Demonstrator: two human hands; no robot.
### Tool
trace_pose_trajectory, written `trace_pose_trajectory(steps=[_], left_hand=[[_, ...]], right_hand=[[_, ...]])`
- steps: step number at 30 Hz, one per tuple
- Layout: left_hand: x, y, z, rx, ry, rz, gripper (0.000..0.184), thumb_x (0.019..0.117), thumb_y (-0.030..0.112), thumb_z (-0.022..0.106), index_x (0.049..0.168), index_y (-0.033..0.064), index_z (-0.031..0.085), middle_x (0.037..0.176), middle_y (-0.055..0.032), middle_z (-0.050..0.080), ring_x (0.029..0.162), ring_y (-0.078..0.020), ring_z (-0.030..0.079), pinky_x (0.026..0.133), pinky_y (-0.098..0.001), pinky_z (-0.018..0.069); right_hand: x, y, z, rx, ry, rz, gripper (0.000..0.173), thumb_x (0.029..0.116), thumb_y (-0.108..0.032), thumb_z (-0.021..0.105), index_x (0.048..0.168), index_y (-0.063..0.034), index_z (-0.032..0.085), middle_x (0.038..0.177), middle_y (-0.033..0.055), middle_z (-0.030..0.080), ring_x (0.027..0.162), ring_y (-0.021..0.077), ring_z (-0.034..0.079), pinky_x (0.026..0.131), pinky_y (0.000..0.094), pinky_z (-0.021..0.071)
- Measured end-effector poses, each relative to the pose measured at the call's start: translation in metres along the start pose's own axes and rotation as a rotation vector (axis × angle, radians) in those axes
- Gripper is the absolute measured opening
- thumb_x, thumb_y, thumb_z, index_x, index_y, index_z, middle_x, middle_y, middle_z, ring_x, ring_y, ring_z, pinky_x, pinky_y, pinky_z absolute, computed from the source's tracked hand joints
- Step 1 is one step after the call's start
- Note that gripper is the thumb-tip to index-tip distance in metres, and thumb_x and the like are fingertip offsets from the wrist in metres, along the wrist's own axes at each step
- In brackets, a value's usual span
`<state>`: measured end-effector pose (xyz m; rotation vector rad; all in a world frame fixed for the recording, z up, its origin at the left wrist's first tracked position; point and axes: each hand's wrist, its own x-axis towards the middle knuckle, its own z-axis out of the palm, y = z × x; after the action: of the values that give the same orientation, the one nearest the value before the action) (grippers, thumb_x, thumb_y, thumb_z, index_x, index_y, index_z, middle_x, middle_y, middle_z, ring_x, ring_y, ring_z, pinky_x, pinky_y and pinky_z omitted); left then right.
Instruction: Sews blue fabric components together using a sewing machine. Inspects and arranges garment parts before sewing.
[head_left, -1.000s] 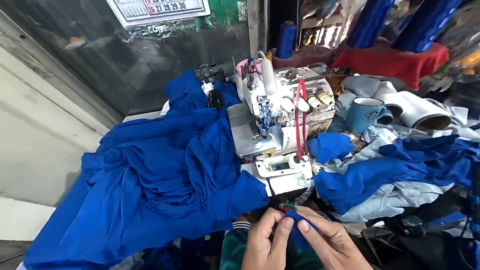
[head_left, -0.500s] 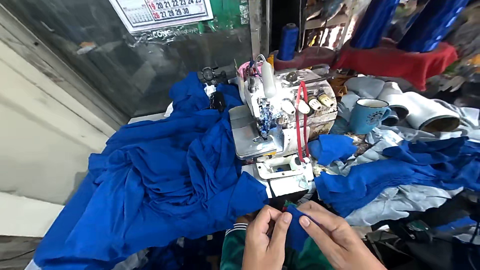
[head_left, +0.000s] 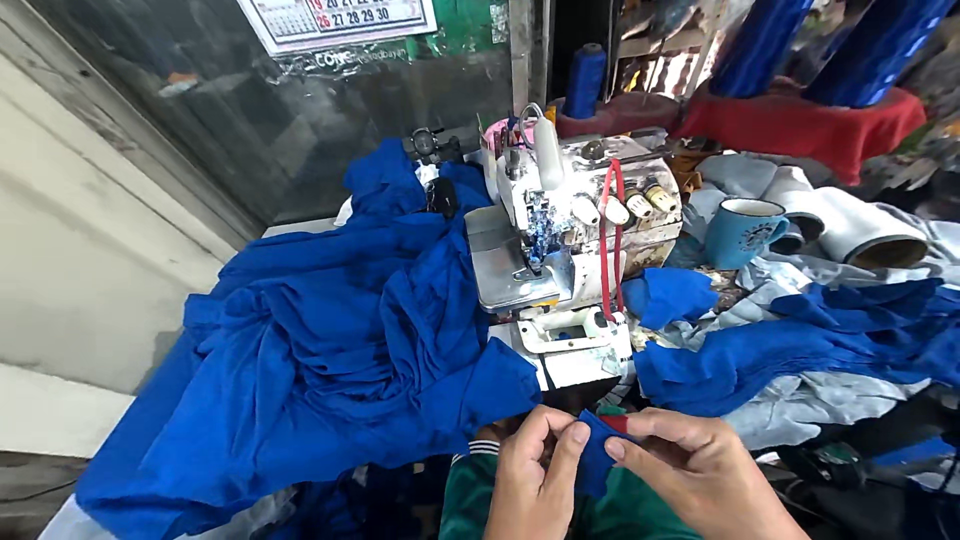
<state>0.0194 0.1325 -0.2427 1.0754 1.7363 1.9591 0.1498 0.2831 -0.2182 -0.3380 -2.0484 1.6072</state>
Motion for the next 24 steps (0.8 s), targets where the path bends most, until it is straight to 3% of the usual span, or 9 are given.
trace_pose_trajectory(steps=[6, 10, 14, 16, 18, 20, 22, 24], left_hand=[[0.005, 0.007, -0.015, -0.017, -0.079, -0.019, 0.02, 0.1048, 0.016, 0.058, 0.106, -0.0005, 0.069, 0.088, -0.0045, 0.069, 0.077, -0.0106, 0.066, 0.069, -0.0255, 0.0574], [0.001, -0.002, -0.027, 0.015, -0.045, -0.194, 0.016, 0.1035, 0.011, 0.058, 0.097, 0.0006, 0.069, 0.085, -0.0048, 0.067, 0.077, -0.0112, 0.064, 0.069, -0.0278, 0.0548], [0.051, 0.041, -0.047, 0.126, -0.061, -0.11, 0.018, 0.1065, 0.011, 0.05, 0.1, 0.0015, 0.065, 0.087, -0.0042, 0.064, 0.077, -0.0115, 0.062, 0.069, -0.0282, 0.0546], [0.089, 0.071, -0.053, 0.239, -0.067, 0.035, 0.018, 0.1067, 0.014, 0.052, 0.101, 0.004, 0.065, 0.086, -0.002, 0.065, 0.076, -0.01, 0.063, 0.067, -0.0264, 0.0557], [0.132, 0.072, -0.055, 0.449, -0.039, 0.162, 0.021, 0.1049, 0.027, 0.058, 0.099, 0.0107, 0.07, 0.081, 0.0036, 0.068, 0.071, -0.0064, 0.065, 0.062, -0.0242, 0.0571], [0.169, 0.052, -0.061, 0.787, -0.079, 0.099, 0.027, 0.1028, 0.043, 0.057, 0.096, 0.0209, 0.071, 0.082, 0.0093, 0.07, 0.076, -0.0039, 0.068, 0.069, -0.0288, 0.0599], [0.188, 0.043, -0.067, 1.005, -0.194, -0.045, 0.032, 0.1, 0.049, 0.057, 0.098, 0.0207, 0.072, 0.085, 0.0055, 0.071, 0.081, -0.009, 0.069, 0.076, -0.0378, 0.0592], [0.195, 0.047, -0.07, 1.113, -0.262, -0.11, 0.034, 0.0995, 0.052, 0.054, 0.098, 0.022, 0.071, 0.085, 0.0053, 0.07, 0.081, -0.0107, 0.068, 0.074, -0.0396, 0.0577]], right_hand=[[0.01, -0.012, 0.0, 0.048, -0.023, -0.005, 0.019, 0.0918, -0.012, 0.077, 0.108, -0.0029, 0.077, 0.098, 0.0082, 0.077, 0.079, 0.0198, 0.074, 0.07, 0.0353, 0.066], [0.026, -0.012, 0.001, 0.084, -0.043, 0.054, 0.027, 0.0906, -0.008, 0.078, 0.116, -0.0024, 0.073, 0.097, 0.0085, 0.077, 0.077, 0.0213, 0.074, 0.067, 0.0389, 0.0662], [0.063, -0.034, 0.005, 0.106, -0.031, -0.102, 0.032, 0.0919, -0.004, 0.075, 0.123, -0.0003, 0.067, 0.098, 0.0076, 0.076, 0.08, 0.0212, 0.075, 0.071, 0.0386, 0.0663], [0.088, -0.044, 0.006, 0.135, 0.052, -0.227, 0.031, 0.0924, -0.003, 0.074, 0.122, 0.0009, 0.065, 0.098, 0.0095, 0.076, 0.08, 0.0232, 0.074, 0.072, 0.0391, 0.0661], [0.114, -0.034, 0.011, 0.127, 0.169, -0.23, 0.032, 0.0919, -0.008, 0.075, 0.122, -0.0041, 0.065, 0.092, 0.0093, 0.075, 0.073, 0.0249, 0.074, 0.063, 0.0385, 0.0668], [0.134, -0.01, 0.018, 0.066, 0.24, -0.064, 0.039, 0.0906, -0.018, 0.077, 0.126, -0.0125, 0.063, 0.086, 0.0042, 0.076, 0.065, 0.0223, 0.073, 0.055, 0.0364, 0.0652], [0.141, 0.006, 0.025, 0.066, 0.265, 0.076, 0.042, 0.0882, -0.021, 0.079, 0.124, -0.0117, 0.06, 0.084, 0.0032, 0.076, 0.063, 0.0221, 0.073, 0.052, 0.0371, 0.0646], [0.145, 0.009, 0.033, 0.099, 0.301, 0.103, 0.041, 0.0869, -0.02, 0.08, 0.12, -0.0088, 0.059, 0.082, 0.0036, 0.075, 0.061, 0.0222, 0.073, 0.05, 0.0369, 0.0641]])
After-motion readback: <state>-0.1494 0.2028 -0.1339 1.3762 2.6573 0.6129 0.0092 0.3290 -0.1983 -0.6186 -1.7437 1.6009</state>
